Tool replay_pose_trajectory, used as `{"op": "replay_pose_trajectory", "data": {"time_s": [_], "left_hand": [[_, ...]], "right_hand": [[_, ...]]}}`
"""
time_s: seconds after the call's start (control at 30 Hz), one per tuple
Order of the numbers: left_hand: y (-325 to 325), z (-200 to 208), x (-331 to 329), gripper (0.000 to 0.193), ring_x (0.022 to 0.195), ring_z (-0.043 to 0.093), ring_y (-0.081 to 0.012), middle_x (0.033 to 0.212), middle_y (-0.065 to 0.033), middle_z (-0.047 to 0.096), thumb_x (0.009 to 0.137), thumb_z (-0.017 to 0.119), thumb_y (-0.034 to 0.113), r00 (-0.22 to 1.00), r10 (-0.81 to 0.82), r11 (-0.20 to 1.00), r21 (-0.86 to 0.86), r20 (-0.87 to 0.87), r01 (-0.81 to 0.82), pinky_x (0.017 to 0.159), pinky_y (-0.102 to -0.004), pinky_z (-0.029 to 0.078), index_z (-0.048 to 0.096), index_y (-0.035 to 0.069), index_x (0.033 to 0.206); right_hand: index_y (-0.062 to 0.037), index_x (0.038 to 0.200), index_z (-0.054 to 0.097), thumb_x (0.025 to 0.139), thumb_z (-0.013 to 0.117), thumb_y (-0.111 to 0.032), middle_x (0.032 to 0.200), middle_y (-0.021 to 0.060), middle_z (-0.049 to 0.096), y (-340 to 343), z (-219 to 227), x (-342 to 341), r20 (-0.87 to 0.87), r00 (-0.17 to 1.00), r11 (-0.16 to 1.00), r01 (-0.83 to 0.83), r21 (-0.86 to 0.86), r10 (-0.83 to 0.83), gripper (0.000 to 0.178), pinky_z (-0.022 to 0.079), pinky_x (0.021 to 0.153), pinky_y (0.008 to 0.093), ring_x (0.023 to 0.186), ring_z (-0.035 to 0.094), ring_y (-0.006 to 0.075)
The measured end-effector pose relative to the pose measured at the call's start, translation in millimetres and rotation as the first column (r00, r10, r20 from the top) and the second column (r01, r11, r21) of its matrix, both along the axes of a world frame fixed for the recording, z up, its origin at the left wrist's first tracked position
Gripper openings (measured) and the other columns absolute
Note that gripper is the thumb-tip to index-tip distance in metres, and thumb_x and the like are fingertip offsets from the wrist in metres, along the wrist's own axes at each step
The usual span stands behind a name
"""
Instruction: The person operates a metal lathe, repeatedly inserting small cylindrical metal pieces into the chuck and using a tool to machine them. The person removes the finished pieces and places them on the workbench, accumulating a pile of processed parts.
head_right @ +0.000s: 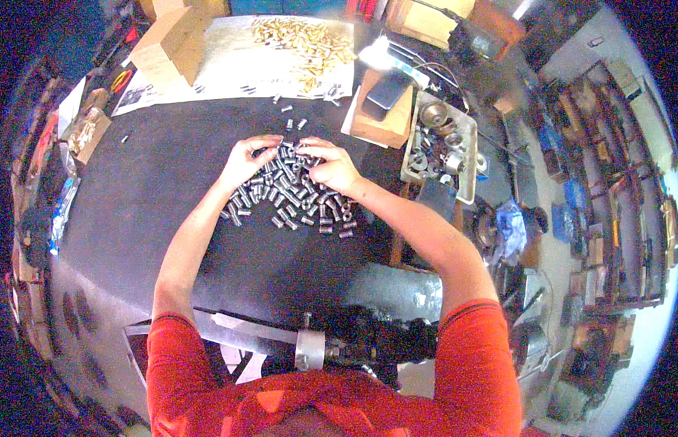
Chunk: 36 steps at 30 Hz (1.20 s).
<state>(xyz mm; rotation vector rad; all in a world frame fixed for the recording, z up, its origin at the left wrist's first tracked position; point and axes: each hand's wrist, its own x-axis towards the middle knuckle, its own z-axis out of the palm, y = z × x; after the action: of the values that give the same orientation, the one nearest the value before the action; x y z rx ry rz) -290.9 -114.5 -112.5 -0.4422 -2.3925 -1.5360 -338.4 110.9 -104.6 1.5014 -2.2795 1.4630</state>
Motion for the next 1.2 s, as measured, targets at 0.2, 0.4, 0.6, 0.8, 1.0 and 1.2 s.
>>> {"op": "replay_pose_trajectory", "data": {"time_s": [0.2,0.4,0.6,0.8,1.0,1.2], "left_hand": [[6.5,0.6,36.5,0.017,0.090,0.058,-0.0182,0.100,-0.0102,0.060,0.075,0.059,0.008,0.998,0.021,1.000,0.016,-0.066,-0.020,0.074,-0.0262,0.046,0.062,0.001,0.090],[12.9,5.0,73.4,0.017,0.090,0.059,-0.0192,0.099,-0.0098,0.061,0.073,0.060,0.007,0.997,0.052,0.998,-0.023,-0.057,-0.054,0.072,-0.0267,0.046,0.063,0.002,0.089],[19.0,7.5,107.7,0.016,0.090,0.058,-0.0194,0.097,-0.0093,0.062,0.072,0.060,0.006,0.988,0.081,0.996,-0.032,-0.133,-0.086,0.072,-0.0275,0.047,0.063,0.002,0.087],[20.5,6.1,130.0,0.013,0.090,0.058,-0.0202,0.098,-0.0114,0.061,0.073,0.059,0.003,0.992,0.081,0.997,0.008,-0.093,-0.080,0.074,-0.0273,0.046,0.062,-0.001,0.085],[17.2,6.3,133.2,0.017,0.097,0.055,-0.0237,0.100,-0.0114,0.060,0.074,0.057,0.007,0.989,0.115,0.992,-0.048,-0.088,-0.120,0.084,-0.0308,0.042,0.061,-0.001,0.089],[19.1,0.8,127.4,0.021,0.098,0.055,-0.0235,0.105,-0.0114,0.058,0.074,0.058,0.008,0.990,0.095,0.991,-0.081,-0.106,-0.104,0.082,-0.0298,0.043,0.060,0.000,0.093]], "right_hand": [[-0.0084,0.105,0.058,0.055,0.058,0.001,0.113,0.0147,0.051,4.9,8.2,42.2,0.231,0.973,0.999,0.018,0.042,-0.027,0.051,0.036,0.090,0.0246,0.108,0.048,0.0221],[-0.0072,0.105,0.057,0.054,0.060,-0.002,0.114,0.0191,0.050,8.9,5.6,73.5,0.108,0.994,0.999,-0.006,0.051,0.000,0.052,0.038,0.090,0.0280,0.110,0.046,0.0275],[-0.0068,0.112,0.053,0.057,0.061,-0.001,0.120,0.0160,0.046,14.7,17.9,107.0,0.202,0.979,0.989,-0.041,0.139,0.012,0.056,0.030,0.096,0.0305,0.118,0.037,0.0267],[-0.0067,0.104,0.058,0.056,0.062,-0.002,0.115,0.0145,0.049,18.5,56.9,113.2,0.235,0.971,0.939,-0.029,0.342,-0.055,0.048,0.039,0.087,0.0274,0.106,0.049,0.0215],[-0.0092,0.105,0.055,0.062,0.057,-0.028,0.113,0.0130,0.051,60.9,83.1,106.0,-0.118,0.991,0.468,0.134,0.874,-0.063,0.047,0.039,0.089,0.0342,0.107,0.046,0.0278],[-0.0098,0.108,0.050,0.060,0.057,-0.023,0.104,0.0208,0.051,59.6,77.2,125.2,-0.027,0.918,0.394,0.197,0.898,-0.396,0.051,0.040,0.087,0.0348,0.103,0.048,0.0313]]}}
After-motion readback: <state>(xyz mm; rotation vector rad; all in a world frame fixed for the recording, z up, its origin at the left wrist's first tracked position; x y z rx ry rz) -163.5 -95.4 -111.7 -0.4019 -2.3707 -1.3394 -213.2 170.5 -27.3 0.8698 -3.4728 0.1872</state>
